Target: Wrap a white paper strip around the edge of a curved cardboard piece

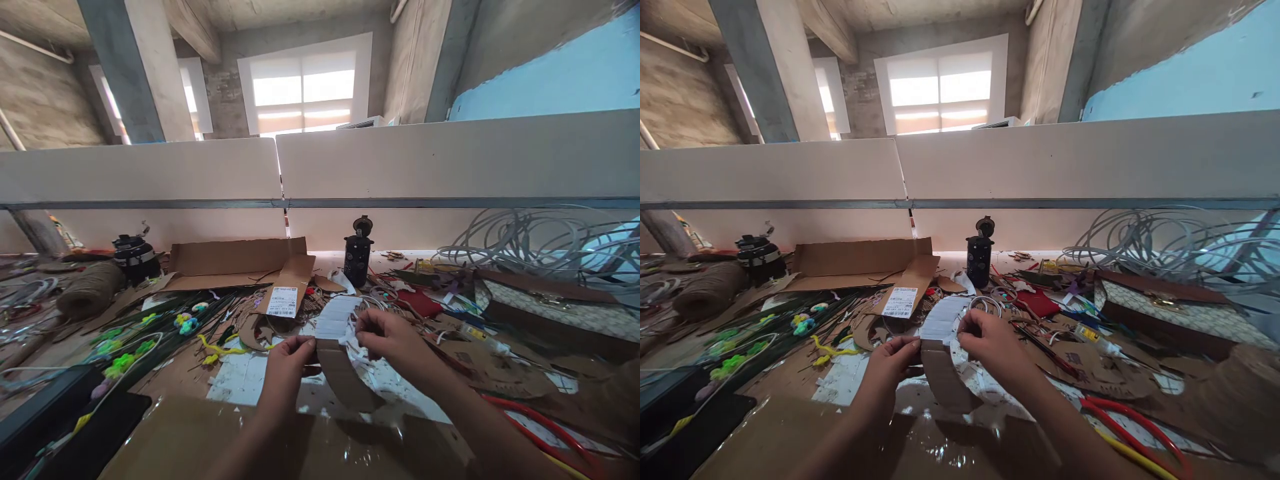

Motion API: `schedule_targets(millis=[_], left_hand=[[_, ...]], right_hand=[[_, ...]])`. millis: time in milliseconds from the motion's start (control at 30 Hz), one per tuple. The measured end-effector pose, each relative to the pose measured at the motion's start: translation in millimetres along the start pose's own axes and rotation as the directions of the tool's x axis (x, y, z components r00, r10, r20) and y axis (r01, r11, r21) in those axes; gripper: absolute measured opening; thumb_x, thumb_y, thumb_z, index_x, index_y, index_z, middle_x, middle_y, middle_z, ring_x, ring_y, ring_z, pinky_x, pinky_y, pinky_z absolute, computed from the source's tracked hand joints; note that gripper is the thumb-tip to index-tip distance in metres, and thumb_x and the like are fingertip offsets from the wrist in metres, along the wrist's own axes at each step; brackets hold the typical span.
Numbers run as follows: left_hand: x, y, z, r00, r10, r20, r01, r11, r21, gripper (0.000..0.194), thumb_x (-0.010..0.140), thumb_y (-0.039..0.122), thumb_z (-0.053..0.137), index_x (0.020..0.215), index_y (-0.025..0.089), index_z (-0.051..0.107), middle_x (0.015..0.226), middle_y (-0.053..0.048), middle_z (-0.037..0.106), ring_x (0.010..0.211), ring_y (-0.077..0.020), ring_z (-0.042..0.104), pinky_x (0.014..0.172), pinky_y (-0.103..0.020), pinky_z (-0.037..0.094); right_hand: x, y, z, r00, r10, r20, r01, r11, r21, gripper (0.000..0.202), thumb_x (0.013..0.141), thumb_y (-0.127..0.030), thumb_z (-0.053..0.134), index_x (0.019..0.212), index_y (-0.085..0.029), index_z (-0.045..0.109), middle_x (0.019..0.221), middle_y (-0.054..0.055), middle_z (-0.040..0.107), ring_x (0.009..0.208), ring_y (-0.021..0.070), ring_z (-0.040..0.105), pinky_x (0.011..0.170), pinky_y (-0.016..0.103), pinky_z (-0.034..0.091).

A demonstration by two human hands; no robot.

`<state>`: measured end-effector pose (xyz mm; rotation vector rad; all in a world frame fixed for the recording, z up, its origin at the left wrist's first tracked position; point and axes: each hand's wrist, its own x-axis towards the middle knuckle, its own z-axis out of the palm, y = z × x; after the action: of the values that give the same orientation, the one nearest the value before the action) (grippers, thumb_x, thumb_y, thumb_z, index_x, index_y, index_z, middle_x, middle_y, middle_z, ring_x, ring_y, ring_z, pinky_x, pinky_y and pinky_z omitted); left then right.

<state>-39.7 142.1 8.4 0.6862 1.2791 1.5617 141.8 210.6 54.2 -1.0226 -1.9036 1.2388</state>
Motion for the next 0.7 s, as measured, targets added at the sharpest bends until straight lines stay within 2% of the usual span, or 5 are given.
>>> schedule_targets(millis=[267,367,433,567,700], left_hand=[[6.6,-0.7,-8.6,0.997,0.009,-0.071,-0.01,1.0,-0.014,0.024,0.061,0.032,0.08,0.074,0.015,0.071,0.067,-0.006,0.073,0.06,-0.018,0.066,0.058,-0.028,0.051],[4.6,-1.9,-6.3,0.999,0.022,-0.041,-0.022,1.0,0.003,0.024,0.064,0.035,0.079,0.075,0.015,0.071,0.072,-0.007,0.075,0.064,-0.0191,0.067,0.06,-0.028,0.051],[3.0,-2.9,-4.4,0.999,0.027,-0.017,-0.027,0.999,0.02,0.024,0.066,0.037,0.078,0.075,0.016,0.072,0.074,-0.008,0.075,0.067,-0.0198,0.068,0.061,-0.029,0.051],[1.1,-5.3,-1.6,1.0,0.026,0.013,-0.026,1.0,0.006,0.025,0.066,0.038,0.079,0.076,0.016,0.072,0.074,-0.006,0.075,0.066,-0.02,0.068,0.061,-0.029,0.052],[-0.7,-6.4,-0.1,0.999,0.016,0.028,-0.015,0.999,-0.05,0.026,0.064,0.037,0.081,0.077,0.016,0.071,0.076,-0.006,0.076,0.068,-0.0198,0.068,0.061,-0.029,0.053]], right_hand=[[5.1,4.4,-28.7,0.99,-0.01,-0.14,-0.018,0.981,-0.194,0.017,0.079,-0.036,0.054,0.072,-0.021,0.053,0.063,-0.002,0.052,0.058,0.015,0.048,0.053,0.026,0.033],[4.4,4.0,-27.7,0.984,-0.101,-0.148,0.036,0.92,-0.39,0.004,0.071,-0.02,0.056,0.07,-0.021,0.051,0.066,-0.002,0.054,0.063,0.016,0.049,0.057,0.027,0.032],[4.4,3.8,-23.0,0.981,-0.146,-0.129,0.076,0.897,-0.435,0.013,0.065,-0.013,0.055,0.075,-0.021,0.053,0.07,-0.002,0.056,0.066,0.016,0.051,0.059,0.027,0.033],[6.5,7.3,-9.7,0.995,-0.081,-0.062,0.059,0.954,-0.295,0.008,0.075,-0.028,0.057,0.078,-0.02,0.057,0.071,-0.001,0.057,0.067,0.017,0.051,0.06,0.028,0.035],[8.8,13.4,0.7,0.998,0.048,0.048,-0.044,0.996,-0.074,0.026,0.071,-0.043,0.061,0.075,-0.017,0.06,0.069,0.001,0.055,0.066,0.0173,0.05,0.061,0.029,0.037]])
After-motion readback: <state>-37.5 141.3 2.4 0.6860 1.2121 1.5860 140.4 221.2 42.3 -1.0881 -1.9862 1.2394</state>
